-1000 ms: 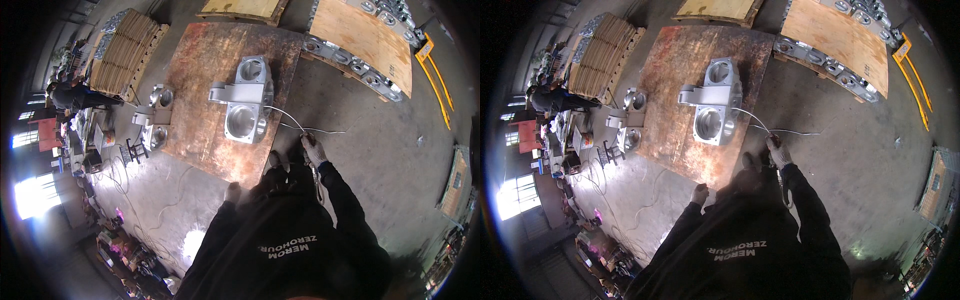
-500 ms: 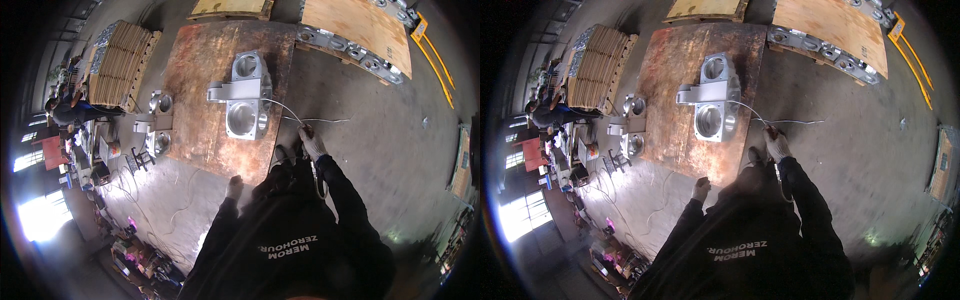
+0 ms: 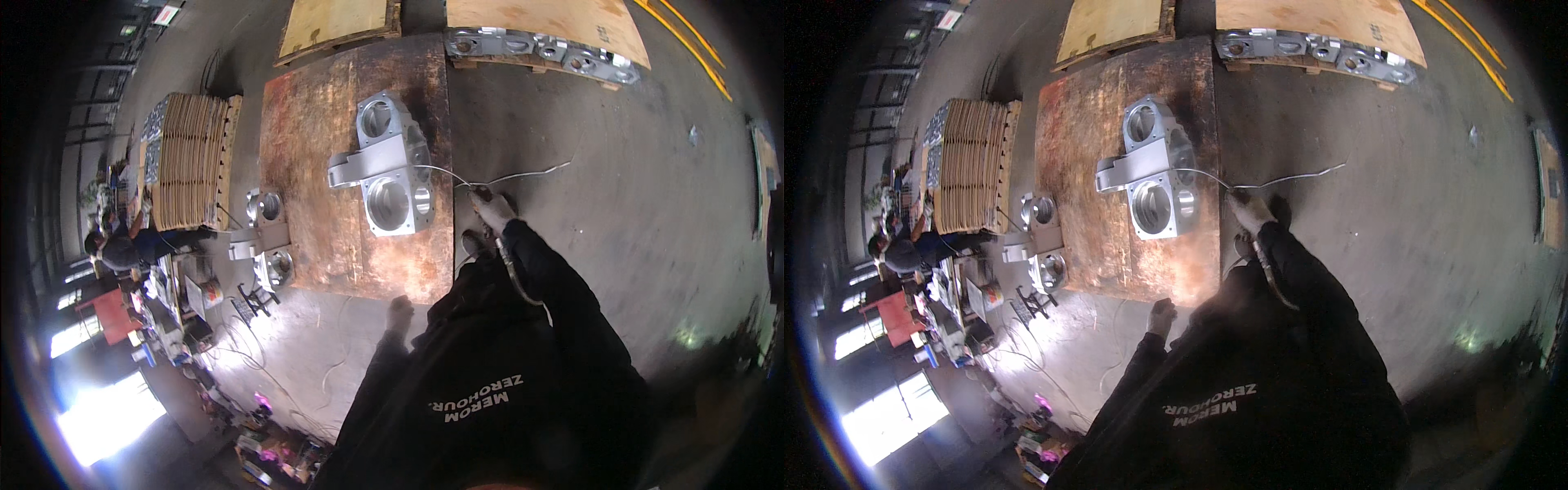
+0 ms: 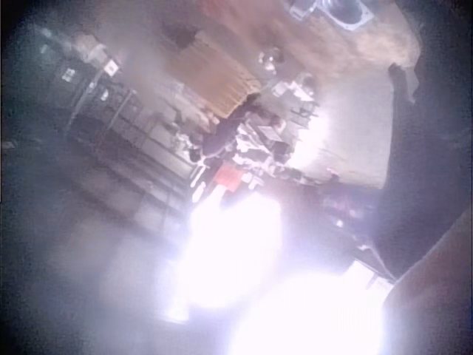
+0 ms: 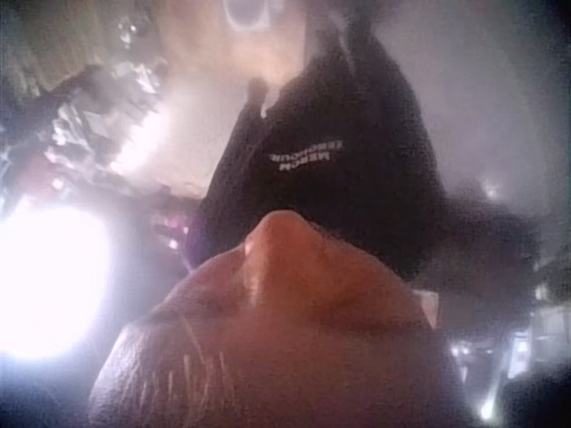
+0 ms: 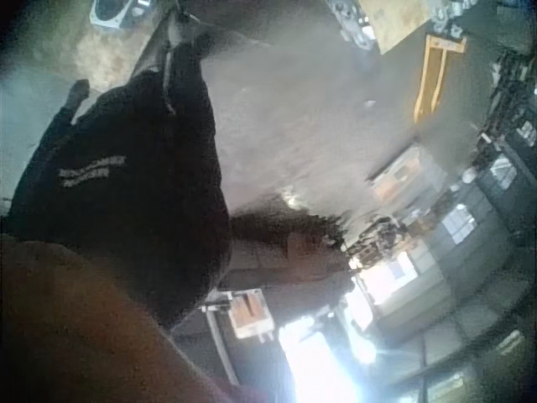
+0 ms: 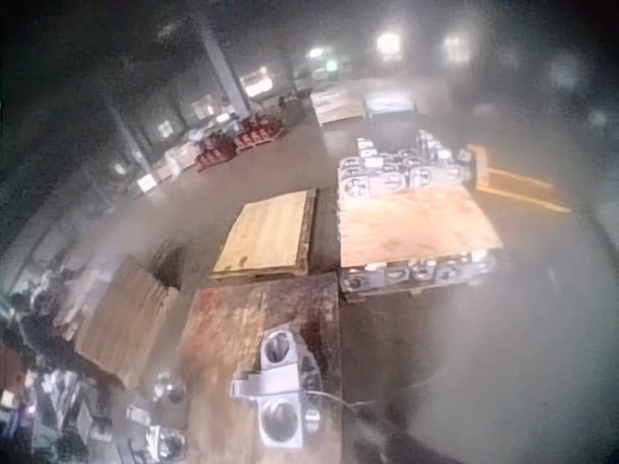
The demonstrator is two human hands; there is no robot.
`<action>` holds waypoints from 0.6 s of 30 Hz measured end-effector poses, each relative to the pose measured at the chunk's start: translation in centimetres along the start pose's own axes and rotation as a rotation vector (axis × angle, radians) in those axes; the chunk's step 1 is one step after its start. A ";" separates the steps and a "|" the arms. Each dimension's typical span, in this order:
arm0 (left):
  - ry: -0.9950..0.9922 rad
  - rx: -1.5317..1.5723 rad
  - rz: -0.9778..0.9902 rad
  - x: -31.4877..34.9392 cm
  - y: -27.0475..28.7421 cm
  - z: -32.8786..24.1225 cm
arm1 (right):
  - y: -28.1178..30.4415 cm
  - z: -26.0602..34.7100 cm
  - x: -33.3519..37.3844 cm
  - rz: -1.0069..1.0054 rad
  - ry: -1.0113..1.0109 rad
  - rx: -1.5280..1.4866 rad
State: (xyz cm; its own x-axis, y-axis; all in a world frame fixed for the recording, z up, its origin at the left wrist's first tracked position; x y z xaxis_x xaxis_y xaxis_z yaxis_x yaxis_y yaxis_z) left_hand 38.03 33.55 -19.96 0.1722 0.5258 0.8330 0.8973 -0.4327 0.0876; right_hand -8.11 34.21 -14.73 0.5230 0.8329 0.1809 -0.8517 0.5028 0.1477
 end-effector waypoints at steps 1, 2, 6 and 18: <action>0.011 -0.011 0.001 0.3 0.1 -0.4 | -0.2 -1.0 0.3 0.038 -0.172 -0.106; 0.013 -0.012 0.002 0.4 0.0 -0.9 | -0.3 -1.2 0.8 0.083 -0.333 -0.205; -0.010 0.037 0.012 1.0 -1.3 -3.4 | 2.9 2.0 3.6 0.063 -0.313 -0.066; 0.010 -0.092 0.003 0.5 -1.9 -3.5 | 2.1 0.6 3.7 -0.006 -0.032 -0.105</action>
State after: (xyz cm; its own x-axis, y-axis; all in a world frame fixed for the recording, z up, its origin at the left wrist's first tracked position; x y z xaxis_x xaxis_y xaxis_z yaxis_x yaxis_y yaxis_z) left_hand 34.97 32.13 -17.80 0.1702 0.5172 0.8388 0.8556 -0.4998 0.1346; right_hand -7.92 38.23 -13.16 0.5273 0.8229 0.2119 -0.8464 0.5305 0.0463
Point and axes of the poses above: each hand's wrist, its own x-axis away from the middle knuckle, its own y-axis out of the back of the hand, z = x × y, the point moved 9 cm from there along -x, towards the middle knuckle, and after that the axes turned 12 degrees about y, right-handed, at the moved point
